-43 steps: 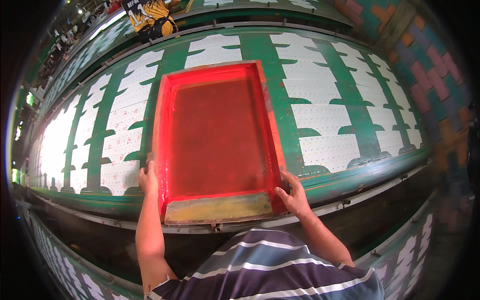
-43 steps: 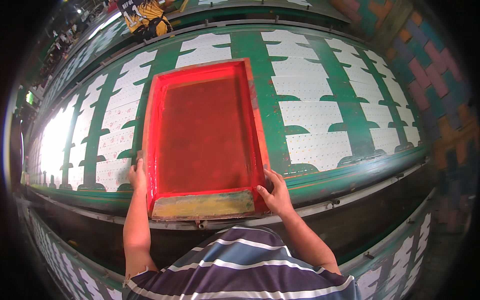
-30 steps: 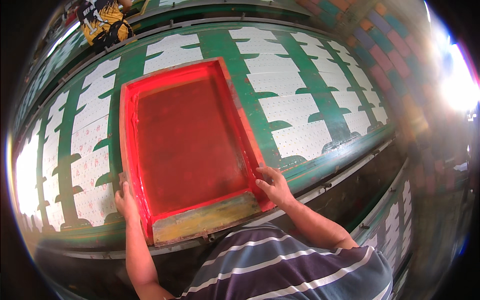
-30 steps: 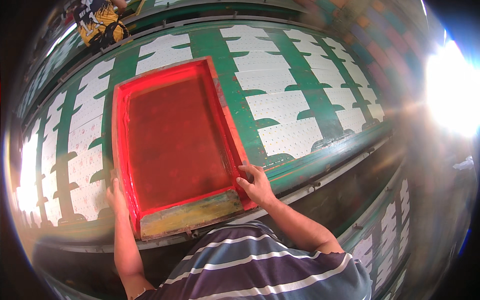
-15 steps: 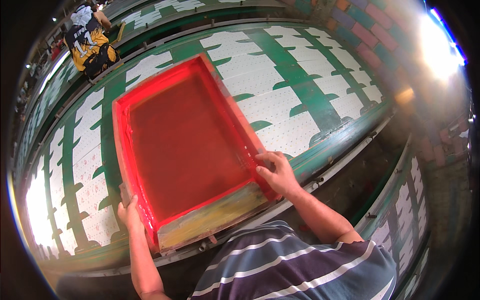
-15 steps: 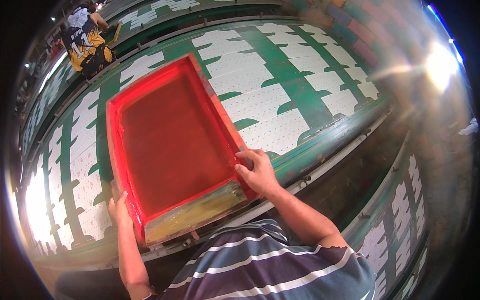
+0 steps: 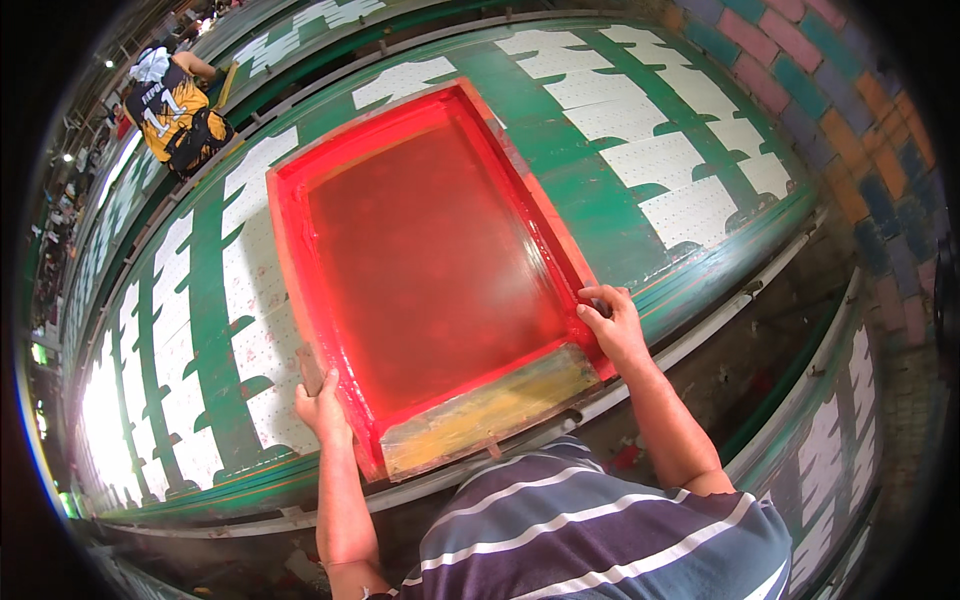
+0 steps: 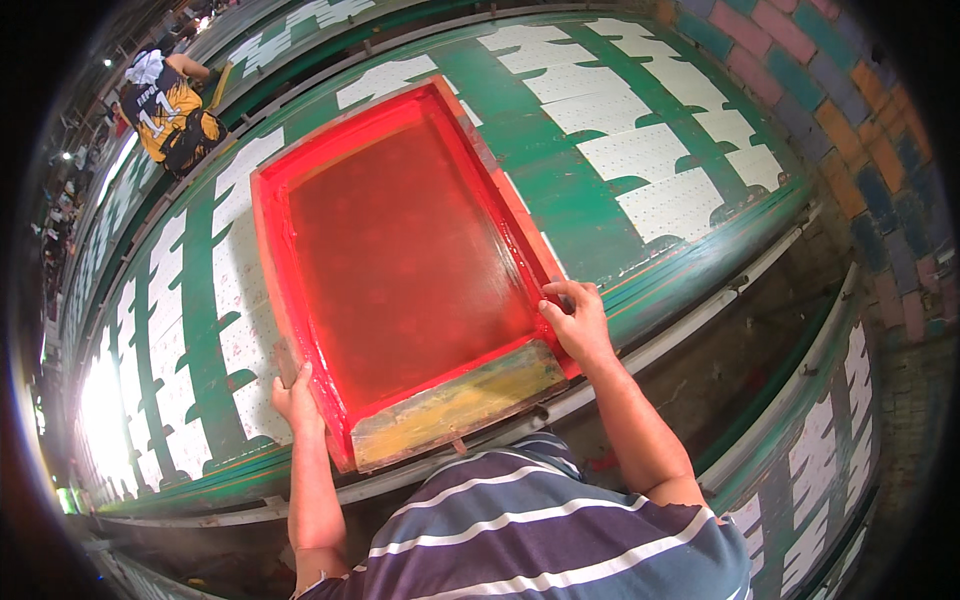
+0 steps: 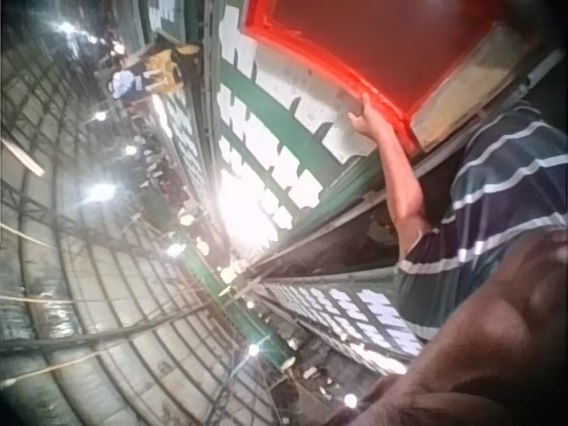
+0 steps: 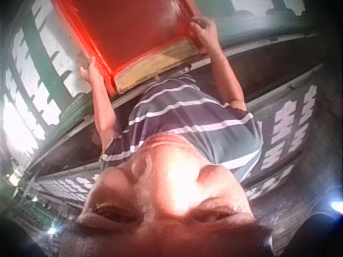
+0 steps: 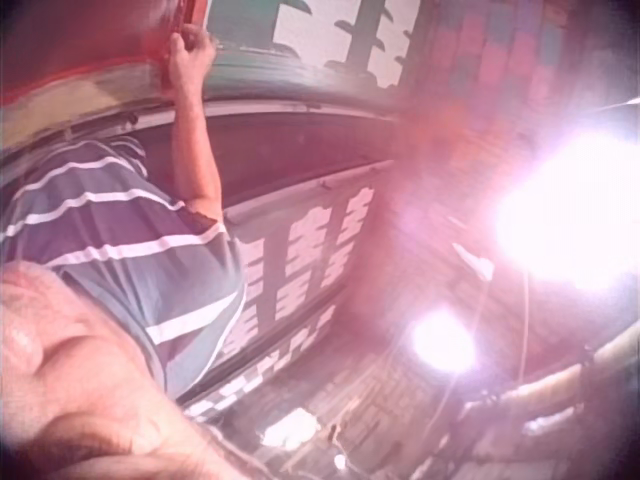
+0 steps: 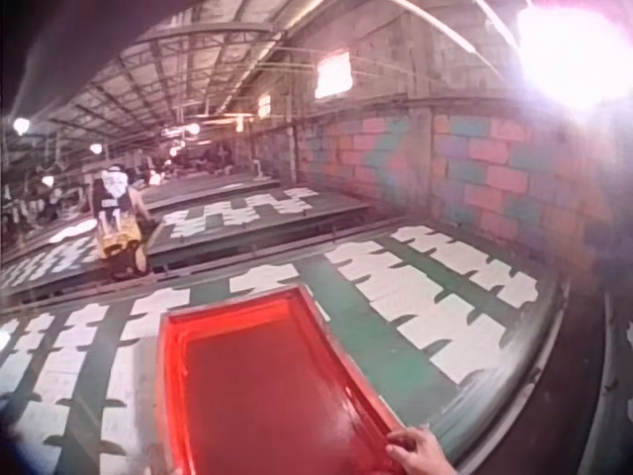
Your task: The person holds a red screen-printing frame and repeatedly uses a squeegee to spread red ink across the mesh. The person moves the frame along a green conveyor table and continues squeegeeing the ink in a repetitive manner.
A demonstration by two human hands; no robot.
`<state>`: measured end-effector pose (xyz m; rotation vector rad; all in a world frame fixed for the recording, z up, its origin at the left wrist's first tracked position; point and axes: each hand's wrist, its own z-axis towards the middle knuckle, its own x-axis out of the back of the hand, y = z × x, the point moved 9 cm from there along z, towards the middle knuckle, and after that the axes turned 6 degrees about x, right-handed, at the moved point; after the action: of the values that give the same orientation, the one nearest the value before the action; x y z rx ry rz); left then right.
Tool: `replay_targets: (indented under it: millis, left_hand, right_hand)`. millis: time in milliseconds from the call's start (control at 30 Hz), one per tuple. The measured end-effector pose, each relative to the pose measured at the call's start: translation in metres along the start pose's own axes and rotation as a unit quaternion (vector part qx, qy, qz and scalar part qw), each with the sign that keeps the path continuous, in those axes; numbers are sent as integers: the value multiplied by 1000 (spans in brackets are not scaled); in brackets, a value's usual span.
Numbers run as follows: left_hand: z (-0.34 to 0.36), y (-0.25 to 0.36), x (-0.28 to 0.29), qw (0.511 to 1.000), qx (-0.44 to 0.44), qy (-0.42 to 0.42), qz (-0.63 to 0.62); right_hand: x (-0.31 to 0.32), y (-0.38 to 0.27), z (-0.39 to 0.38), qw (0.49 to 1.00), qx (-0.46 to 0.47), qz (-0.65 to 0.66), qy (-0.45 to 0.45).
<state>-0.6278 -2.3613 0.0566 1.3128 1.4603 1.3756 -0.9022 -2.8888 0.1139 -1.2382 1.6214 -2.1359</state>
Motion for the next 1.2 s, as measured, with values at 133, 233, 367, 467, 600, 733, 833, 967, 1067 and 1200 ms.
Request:
replay_targets:
  millis: [133, 233, 367, 467, 600, 733, 833, 967, 1067, 1200]
  left_hand:
    - [-36, -9, -47, 1000, 10, 3, 0]
    - [-53, -15, -65, 1000, 27, 1, 8]
    - [-66, -17, -84, 999, 25, 6, 19]
    - [-72, -18, -92, 1000, 24, 2, 18]
    - [-76, -18, -101, 1000, 11, -11, 11]
    - [-80, -13, -102, 999, -7, -5, 38]
    - [-82, -9, -102, 996, -22, 0, 87]
    - [-80, -11, -104, 989, -26, 7, 144]
    - [-76, -18, -100, 985, -21, 21, 168]
    - [-71, -30, -96, 984, -10, 19, 175]
  right_hand:
    - [41, 34, 21, 1000, -8, 14, -2]
    - [59, 53, 32, 1000, -6, 25, -5]
    - [75, 69, 43, 999, 0, 39, 2]
    - [83, 73, 48, 1000, 2, 27, -3]
    - [94, 76, 51, 999, -8, 35, -1]
    - [95, 79, 51, 1000, 9, 19, -23]
    - [96, 75, 52, 998, 54, -10, -34]
    - [92, 48, 45, 984, 123, -114, -57]
    - [73, -2, 15, 930, 246, -260, -86]
    - [21, -44, -42, 867, 333, -136, -345]
